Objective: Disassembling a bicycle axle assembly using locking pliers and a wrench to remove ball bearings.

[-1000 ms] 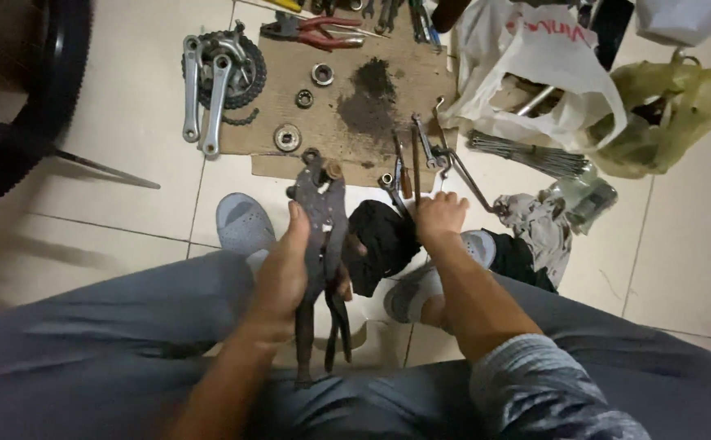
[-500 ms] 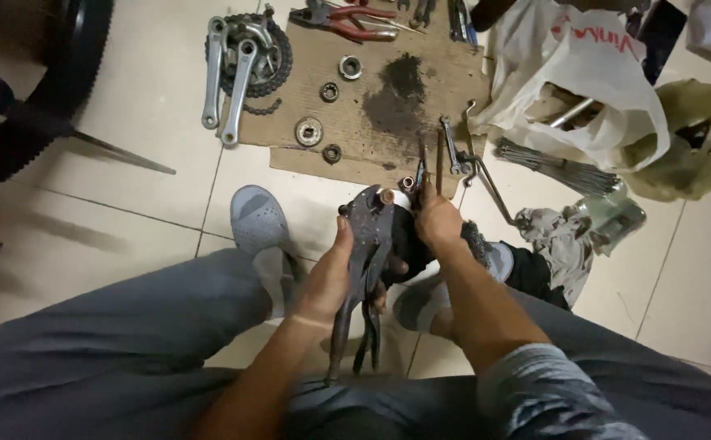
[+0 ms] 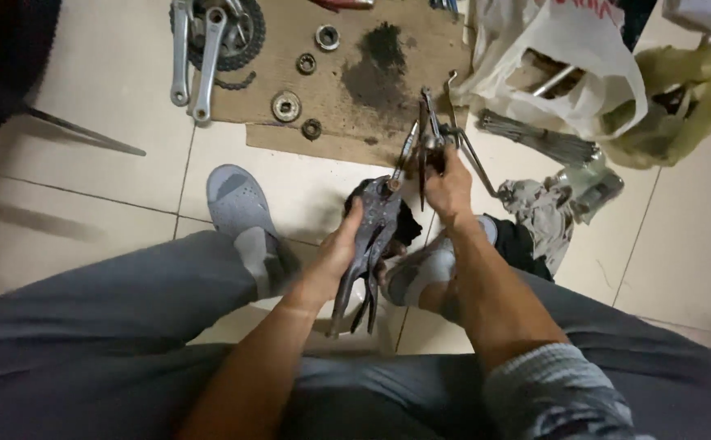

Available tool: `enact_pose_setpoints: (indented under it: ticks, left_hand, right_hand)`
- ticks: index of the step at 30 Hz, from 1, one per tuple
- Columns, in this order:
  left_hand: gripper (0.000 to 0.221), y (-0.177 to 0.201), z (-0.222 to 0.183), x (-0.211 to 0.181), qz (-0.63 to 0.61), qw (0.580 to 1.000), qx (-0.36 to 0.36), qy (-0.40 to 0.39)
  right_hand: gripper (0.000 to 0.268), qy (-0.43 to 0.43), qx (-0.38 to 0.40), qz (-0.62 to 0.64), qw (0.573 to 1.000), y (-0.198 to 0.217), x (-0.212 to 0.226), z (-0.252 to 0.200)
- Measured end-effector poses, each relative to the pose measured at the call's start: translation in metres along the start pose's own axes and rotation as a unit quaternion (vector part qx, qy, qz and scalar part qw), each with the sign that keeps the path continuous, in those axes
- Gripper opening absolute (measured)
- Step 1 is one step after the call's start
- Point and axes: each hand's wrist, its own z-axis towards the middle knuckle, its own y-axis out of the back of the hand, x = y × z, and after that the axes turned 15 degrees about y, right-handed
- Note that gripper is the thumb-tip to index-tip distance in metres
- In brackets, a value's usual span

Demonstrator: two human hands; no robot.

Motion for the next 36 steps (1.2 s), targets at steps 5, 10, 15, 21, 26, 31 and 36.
enact_pose_setpoints:
  ticks: [5, 10, 15, 21, 26, 31, 36]
  left_hand:
    - [0.114, 0.0, 0.045, 0.016, 0.131, 0.987, -0.003, 0.088]
    - [0.119, 0.01, 0.077, 0.025, 0.157, 0.984, -0.036, 0.082]
    - [0.085, 0.026, 0.102, 0.039, 0.001, 0.998, 0.046, 0.052]
    - [0.099, 0.032, 0.107, 0.037, 0.131, 0.99, -0.06, -0.002]
    - [0.058, 0.038, 0.127, 0.033, -0.008, 0.998, 0.046, 0.051]
    - [0.034, 0.04, 0.141, 0.03, 0.009, 0.997, 0.069, 0.033]
    - [0.098, -0.008, -0.01, -0.036, 0.282, 0.949, -0.135, 0.03]
  right_hand:
    - [0.029, 0.015, 0.037, 0.076, 0.996, -0.007, -0.001, -0.025]
    - [0.032, -0.125, 0.061, 0.096, 0.986, -0.083, -0.099, -0.051]
    - [0.034, -0.273, 0.023, 0.271, 0.923, -0.156, -0.136, -0.051]
    - [0.025, -0.183, -0.118, 0.33, 0.918, -0.074, -0.029, -0.042]
    - [0.04, -0.079, 0.025, 0.235, 0.968, 0.022, 0.019, -0.018]
    - [0.044, -0.006, 0.115, 0.215, 0.97, 0.025, 0.038, -0.012]
    - [0.034, -0.038, 0.099, 0.287, 0.952, 0.028, 0.065, -0.016]
